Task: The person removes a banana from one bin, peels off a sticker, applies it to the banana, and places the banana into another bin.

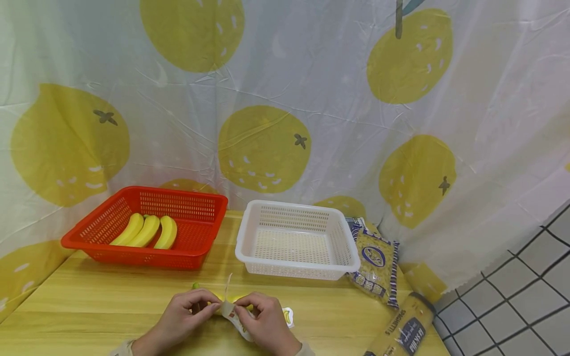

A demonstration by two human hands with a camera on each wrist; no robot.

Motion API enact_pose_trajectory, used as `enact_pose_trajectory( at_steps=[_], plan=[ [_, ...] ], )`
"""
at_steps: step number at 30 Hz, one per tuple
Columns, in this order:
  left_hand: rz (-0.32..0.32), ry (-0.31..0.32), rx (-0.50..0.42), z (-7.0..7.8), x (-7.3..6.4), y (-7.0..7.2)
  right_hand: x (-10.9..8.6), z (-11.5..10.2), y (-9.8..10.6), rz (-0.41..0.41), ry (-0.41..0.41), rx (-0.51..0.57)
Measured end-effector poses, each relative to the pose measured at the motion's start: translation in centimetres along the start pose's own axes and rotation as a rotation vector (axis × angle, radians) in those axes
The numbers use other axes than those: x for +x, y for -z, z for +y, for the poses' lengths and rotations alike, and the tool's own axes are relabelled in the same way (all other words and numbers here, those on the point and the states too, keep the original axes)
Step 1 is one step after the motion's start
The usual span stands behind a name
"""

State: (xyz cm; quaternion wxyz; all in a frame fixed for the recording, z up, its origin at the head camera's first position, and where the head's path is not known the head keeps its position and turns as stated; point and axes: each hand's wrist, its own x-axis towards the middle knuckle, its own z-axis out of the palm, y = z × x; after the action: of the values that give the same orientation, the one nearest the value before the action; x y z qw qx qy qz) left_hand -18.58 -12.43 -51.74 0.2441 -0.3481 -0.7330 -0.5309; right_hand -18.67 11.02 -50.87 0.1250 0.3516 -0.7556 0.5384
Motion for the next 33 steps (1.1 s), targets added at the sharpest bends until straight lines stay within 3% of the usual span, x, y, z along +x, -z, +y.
enact_pose_trajectory(
  at_steps=[20,28,33],
  plan=[
    [-0.009,0.009,-0.008,-0.07,0.01,0.06,0.01,-0.24,0.36,0.003,-0.006,-0.014],
    [-0.034,0.109,0.01,0.49,0.07,0.3,0.07,-0.38,0.5,-0.004,0.018,-0.008],
    [-0.042,0.095,0.007,0.37,0.05,0.34,0.04,-0.47,0.56,0.006,0.006,-0.026]
  ],
)
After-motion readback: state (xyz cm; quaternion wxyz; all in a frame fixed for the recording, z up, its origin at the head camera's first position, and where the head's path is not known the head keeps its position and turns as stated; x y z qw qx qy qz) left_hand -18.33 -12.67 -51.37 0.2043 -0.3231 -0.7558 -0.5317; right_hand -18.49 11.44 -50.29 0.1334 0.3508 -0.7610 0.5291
